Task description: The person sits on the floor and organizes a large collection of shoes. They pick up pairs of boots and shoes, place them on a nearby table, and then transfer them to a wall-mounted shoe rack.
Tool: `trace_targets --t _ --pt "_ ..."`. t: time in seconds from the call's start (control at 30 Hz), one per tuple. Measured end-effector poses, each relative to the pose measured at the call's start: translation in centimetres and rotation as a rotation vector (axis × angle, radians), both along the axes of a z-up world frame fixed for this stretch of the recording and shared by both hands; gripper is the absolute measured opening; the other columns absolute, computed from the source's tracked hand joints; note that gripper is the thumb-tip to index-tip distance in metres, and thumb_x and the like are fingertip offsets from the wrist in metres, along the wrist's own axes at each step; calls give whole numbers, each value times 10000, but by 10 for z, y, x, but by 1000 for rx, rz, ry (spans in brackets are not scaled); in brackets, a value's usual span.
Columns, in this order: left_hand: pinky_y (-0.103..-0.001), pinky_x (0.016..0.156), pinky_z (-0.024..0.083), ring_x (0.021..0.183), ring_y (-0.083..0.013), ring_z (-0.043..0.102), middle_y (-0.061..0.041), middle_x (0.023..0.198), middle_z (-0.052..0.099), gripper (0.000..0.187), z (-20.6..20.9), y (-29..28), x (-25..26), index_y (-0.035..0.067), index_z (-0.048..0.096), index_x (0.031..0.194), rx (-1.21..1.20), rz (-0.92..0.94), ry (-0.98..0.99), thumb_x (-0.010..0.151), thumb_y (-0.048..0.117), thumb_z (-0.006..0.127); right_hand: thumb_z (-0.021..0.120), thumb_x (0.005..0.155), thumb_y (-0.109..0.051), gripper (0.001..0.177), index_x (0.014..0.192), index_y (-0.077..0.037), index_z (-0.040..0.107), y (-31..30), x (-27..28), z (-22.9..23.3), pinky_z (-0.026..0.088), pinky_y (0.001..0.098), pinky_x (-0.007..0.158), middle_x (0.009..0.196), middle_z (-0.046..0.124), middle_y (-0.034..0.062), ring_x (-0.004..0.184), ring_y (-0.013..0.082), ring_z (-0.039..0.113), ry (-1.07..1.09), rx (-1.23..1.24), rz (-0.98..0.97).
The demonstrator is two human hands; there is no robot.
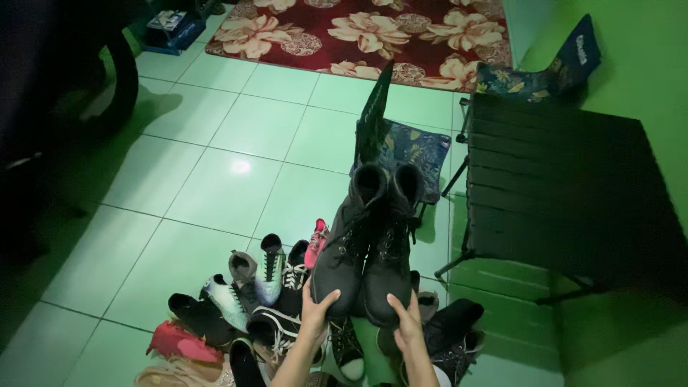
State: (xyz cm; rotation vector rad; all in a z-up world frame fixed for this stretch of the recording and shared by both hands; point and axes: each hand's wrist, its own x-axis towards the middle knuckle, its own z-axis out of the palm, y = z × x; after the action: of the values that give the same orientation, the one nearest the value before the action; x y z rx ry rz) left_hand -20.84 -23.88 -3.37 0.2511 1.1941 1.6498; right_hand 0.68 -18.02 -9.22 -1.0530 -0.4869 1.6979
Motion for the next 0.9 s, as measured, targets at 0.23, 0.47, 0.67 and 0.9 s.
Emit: trace_targets --t 0.23,0.47,0.67,0.9 --pt "-473 930 578 1177 -324 624 -155 1363 545 964 -67 -77 10 160 332 1497 -120 -70 -8 691 57 851 795 797 -152 876 1561 -124 366 -85 20 -47 530 499 1011 1465 534 151 1295 333 579 -142 -78 -4" --pt "-463 960 565 1221 -355 599 -198 1409 532 997 -133 -202 20 110 332 1516 -26 -78 25 683 102 880 809 783 -187 887 1560 -93 392 -220 28 -98 501 493 1035 1496 527 189 1325 362 558 -110 38 -30" --pt "-480 958 576 1232 -345 600 -173 1410 526 999 -149 -272 20 136 320 1531 -212 -87 17 693 109 864 810 811 -186 888 1575 -128 361 -288 27 -98 503 482 1040 1500 496 100 1342 276 513 -341 -70 16" --pt "-454 862 594 1147 -370 616 -234 1370 557 970 -135 -260 18 78 329 1533 -53 -71 34 722 90 862 812 776 -144 865 1536 -51 409 -283 23 -87 538 459 994 1423 575 161 1253 325 607 -86 26 -32"
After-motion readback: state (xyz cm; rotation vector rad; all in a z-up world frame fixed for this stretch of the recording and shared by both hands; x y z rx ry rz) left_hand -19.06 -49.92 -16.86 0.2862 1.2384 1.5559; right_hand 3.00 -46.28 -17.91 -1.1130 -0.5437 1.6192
